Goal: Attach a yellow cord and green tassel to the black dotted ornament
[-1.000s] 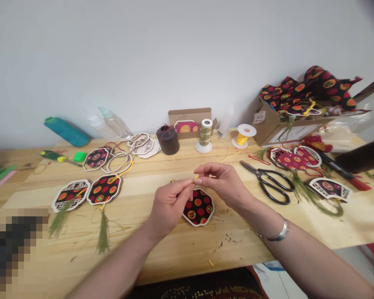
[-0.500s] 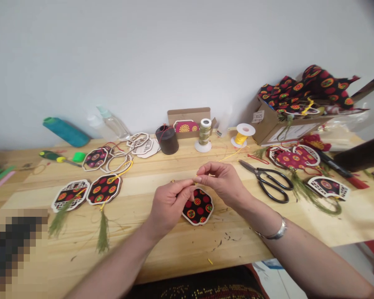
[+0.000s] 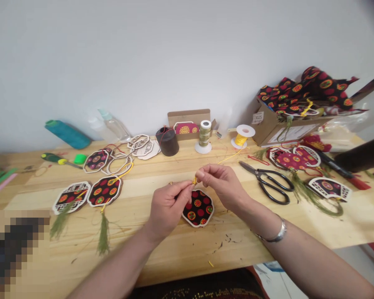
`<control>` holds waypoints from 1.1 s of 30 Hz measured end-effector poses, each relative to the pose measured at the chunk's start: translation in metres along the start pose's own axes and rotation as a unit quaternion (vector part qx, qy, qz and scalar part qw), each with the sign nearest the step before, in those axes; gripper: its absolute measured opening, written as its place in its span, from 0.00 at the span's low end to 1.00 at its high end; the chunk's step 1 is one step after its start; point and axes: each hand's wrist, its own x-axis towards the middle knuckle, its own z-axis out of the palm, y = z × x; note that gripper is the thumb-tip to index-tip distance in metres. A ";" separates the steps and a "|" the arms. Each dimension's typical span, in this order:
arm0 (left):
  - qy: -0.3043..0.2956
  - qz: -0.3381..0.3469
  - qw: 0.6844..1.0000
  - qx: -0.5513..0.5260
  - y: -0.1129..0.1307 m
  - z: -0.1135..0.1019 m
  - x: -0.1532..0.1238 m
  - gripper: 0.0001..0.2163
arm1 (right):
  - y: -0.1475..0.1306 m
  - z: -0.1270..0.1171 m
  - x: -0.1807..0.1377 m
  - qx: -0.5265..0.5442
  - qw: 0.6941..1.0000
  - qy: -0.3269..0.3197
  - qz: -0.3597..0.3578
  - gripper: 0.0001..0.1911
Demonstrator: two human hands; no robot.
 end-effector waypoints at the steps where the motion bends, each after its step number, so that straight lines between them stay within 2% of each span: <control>1: 0.001 -0.002 1.000 -0.007 0.000 0.000 0.000 0.06 | -0.001 0.000 0.000 0.001 1.000 0.000 0.002 0.12; 5: 0.001 -0.019 0.999 -0.043 -0.002 0.001 0.001 0.07 | -0.001 -0.001 0.003 0.002 0.999 -0.002 0.039 0.13; 10: -0.010 -0.049 0.995 -0.086 0.000 -0.001 0.002 0.07 | 0.001 -0.003 0.005 0.049 0.995 -0.035 0.078 0.11; 22: -0.026 -0.132 0.978 -0.162 0.006 -0.002 0.005 0.08 | -0.001 -0.004 0.004 0.067 0.993 -0.068 0.072 0.09; 33: -0.006 -0.143 0.983 -0.114 0.005 -0.001 0.004 0.08 | -0.004 -0.002 0.002 0.043 0.996 -0.052 0.063 0.08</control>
